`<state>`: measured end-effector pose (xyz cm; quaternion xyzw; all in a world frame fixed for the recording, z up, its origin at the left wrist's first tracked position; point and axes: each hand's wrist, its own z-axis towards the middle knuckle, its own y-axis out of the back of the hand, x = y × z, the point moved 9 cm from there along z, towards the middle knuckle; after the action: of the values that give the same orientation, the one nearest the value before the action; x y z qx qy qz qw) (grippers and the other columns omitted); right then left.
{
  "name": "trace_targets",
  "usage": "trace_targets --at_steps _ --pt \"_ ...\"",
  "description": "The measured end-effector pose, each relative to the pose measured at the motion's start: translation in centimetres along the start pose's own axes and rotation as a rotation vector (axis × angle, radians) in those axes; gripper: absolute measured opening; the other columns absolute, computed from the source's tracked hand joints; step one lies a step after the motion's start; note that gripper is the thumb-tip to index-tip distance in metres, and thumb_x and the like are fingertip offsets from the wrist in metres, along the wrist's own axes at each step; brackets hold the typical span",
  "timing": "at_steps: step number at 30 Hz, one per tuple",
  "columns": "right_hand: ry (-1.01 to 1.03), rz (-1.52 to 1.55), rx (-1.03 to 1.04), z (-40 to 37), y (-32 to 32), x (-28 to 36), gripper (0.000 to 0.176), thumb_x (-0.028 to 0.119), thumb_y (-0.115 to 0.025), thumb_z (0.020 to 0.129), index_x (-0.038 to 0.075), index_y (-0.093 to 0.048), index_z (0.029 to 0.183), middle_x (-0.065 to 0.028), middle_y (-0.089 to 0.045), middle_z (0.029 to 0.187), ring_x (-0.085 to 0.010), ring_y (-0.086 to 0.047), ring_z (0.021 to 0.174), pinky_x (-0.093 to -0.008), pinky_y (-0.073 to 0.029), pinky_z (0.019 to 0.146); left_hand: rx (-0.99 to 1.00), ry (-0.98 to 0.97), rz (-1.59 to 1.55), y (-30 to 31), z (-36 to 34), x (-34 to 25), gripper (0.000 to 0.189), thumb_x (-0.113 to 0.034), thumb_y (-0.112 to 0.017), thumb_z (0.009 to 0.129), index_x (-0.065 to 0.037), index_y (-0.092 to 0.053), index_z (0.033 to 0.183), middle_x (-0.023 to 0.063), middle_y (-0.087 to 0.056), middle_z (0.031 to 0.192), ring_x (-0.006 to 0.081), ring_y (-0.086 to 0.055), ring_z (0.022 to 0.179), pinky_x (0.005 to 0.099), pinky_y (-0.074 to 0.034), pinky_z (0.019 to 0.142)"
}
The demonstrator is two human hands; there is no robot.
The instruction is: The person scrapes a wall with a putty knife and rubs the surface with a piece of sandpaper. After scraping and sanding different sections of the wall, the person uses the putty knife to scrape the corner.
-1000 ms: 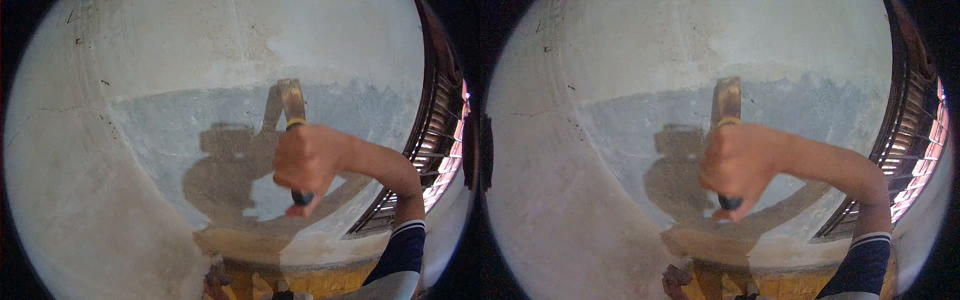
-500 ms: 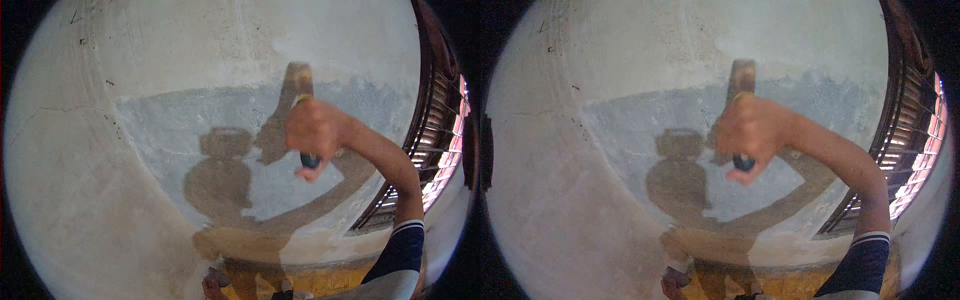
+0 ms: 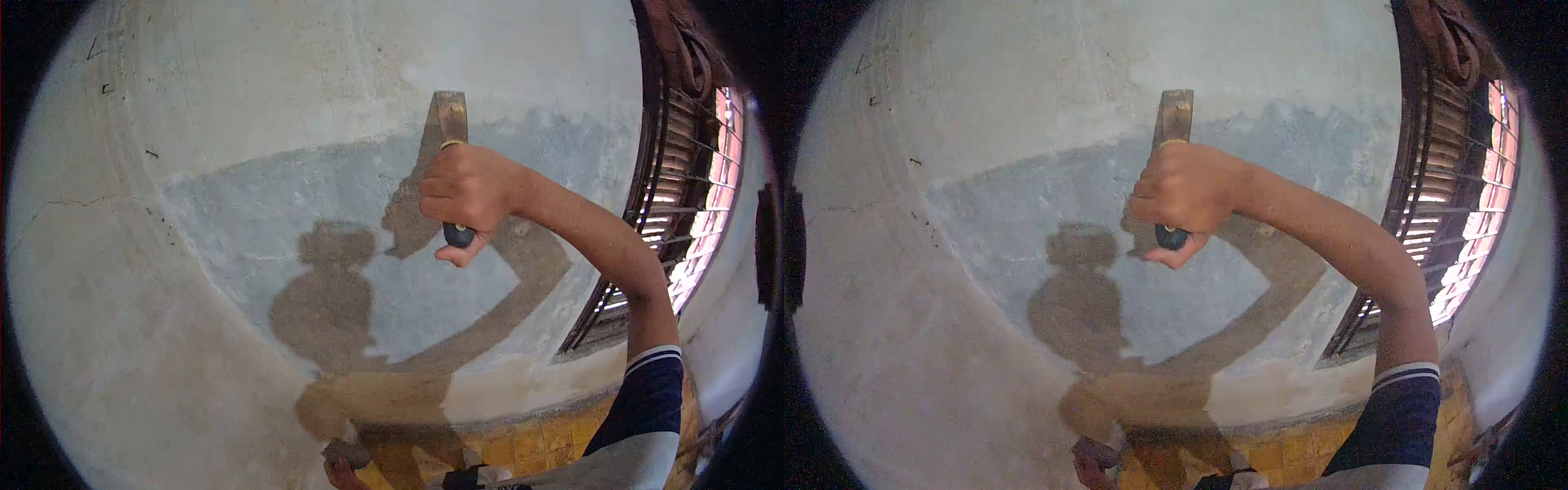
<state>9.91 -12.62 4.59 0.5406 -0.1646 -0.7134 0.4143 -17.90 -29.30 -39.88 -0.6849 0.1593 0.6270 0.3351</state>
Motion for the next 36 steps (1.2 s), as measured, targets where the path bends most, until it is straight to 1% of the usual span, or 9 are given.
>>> trace_targets --at_steps 8,14,18,19,20,24,26,31,36 --pt "0.061 0.244 -0.032 -2.4 -3.7 17.9 0.05 0.053 -0.051 0.091 0.013 -0.046 0.061 -0.0005 -0.044 0.059 -0.0196 -0.051 0.053 -0.0334 -0.041 0.048 -0.058 0.047 0.038 2.2 4.1 3.7 0.014 -0.016 -0.052 0.093 -0.003 -0.055 0.088 0.0083 -0.06 0.081 0.0204 -0.053 0.068 0.0347 -0.047 0.07" --pt "-0.582 0.574 -0.199 -8.9 -8.7 25.6 0.043 0.048 -0.062 0.083 0.007 -0.058 0.071 -0.0063 -0.058 0.07 -0.0244 -0.06 0.064 -0.0367 -0.05 0.059 0.143 0.007 -0.083 -0.1 9.2 6.9 0.045 -0.018 -0.064 0.088 0.001 -0.046 0.125 0.0113 -0.056 0.113 0.0237 -0.055 0.1 0.0371 -0.047 0.086" --pt "-1.045 0.674 -0.293 -17.7 -15.8 32.2 0.04 0.045 -0.065 0.08 0.006 -0.066 0.084 -0.011 -0.066 0.082 -0.0285 -0.066 0.077 -0.0407 -0.053 0.068 0.402 -0.549 0.059 -9.7 10.8 -3.2 0.047 -0.022 -0.057 0.094 0.0 -0.041 0.133 0.0142 -0.059 0.12 0.0278 -0.056 0.1 0.0377 -0.044 0.094" --pt "-1.172 1.021 -0.616 -20.4 -18.7 34.1 0.021 0.027 -0.068 0.077 0.01 -0.058 0.07 -0.008 -0.053 0.063 -0.0275 -0.055 0.057 -0.0383 -0.042 0.052 0.503 -0.774 0.475 -13.3 10.4 -6.7 0.046 -0.023 -0.053 0.096 0.0 -0.041 0.135 0.015 -0.06 0.122 0.029 -0.057 0.103 0.0376 -0.045 0.094" --pt "-1.194 1.04 -0.488 -20.6 -19.4 35.2 0.022 0.028 -0.068 0.077 0.01 -0.058 0.07 -0.0085 -0.054 0.062 -0.0282 -0.055 0.056 -0.0387 -0.042 0.052 0.594 -0.984 0.899 -17.1 9.7 -9.3 0.046 -0.024 -0.05 0.098 -0.001 -0.041 0.137 0.0158 -0.061 0.124 0.0301 -0.059 0.105 0.0375 -0.045 0.094" --pt "-1.271 1.011 -0.073 -21.8 -20.5 38.5 0.026 0.032 -0.068 0.079 0.01 -0.059 0.069 -0.0099 -0.055 0.06 -0.0295 -0.056 0.052 -0.0396 -0.044 0.051 0.885 -1.327 0.444 -29.4 3.4 -21.8 0.038 -0.02 -0.052 0.097 -0.006 -0.051 0.133 0.0122 -0.057 0.134 0.0302 -0.055 0.122 0.0391 -0.045 0.098" --pt "-1.284 0.954 0.031 -23.0 -21.5 39.8 0.027 0.033 -0.068 0.08 0.01 -0.06 0.068 -0.0095 -0.055 0.058 -0.0288 -0.057 0.051 -0.0395 -0.045 0.049 0.725 -1.844 0.507 -34.0 -1.0 -25.8 0.042 -0.013 -0.058 0.09 -0.01 -0.053 0.131 0.0071 -0.056 0.136 0.0276 -0.055 0.123 0.0381 -0.046 0.098" --pt "-1.345 0.874 0.171 -24.2 -22.9 39.7 0.03 0.034 -0.068 0.08 0.01 -0.06 0.065 -0.0089 -0.054 0.055 -0.028 -0.057 0.049 -0.0393 -0.045 0.048 0.519 -2.118 0.428 -42.6 -7.6 -33.2 0.037 -0.005 -0.06 0.082 -0.011 -0.062 0.119 0.0041 -0.06 0.13 0.0253 -0.055 0.124 0.0383 -0.048 0.094" --pt "-1.359 0.924 -0.1 -22.7 -19.6 35.3 0.033 0.034 -0.071 0.079 0.01 -0.058 0.061 -0.0093 -0.057 0.057 -0.0275 -0.056 0.049 -0.0394 -0.046 0.049 0.33 -2.2 0.459 -45.6 -4.1 -35.8 0.043 -0.002 -0.059 0.081 -0.014 -0.061 0.122 0.0058 -0.061 0.129 0.026 -0.056 0.121 0.0393 -0.047 0.097"
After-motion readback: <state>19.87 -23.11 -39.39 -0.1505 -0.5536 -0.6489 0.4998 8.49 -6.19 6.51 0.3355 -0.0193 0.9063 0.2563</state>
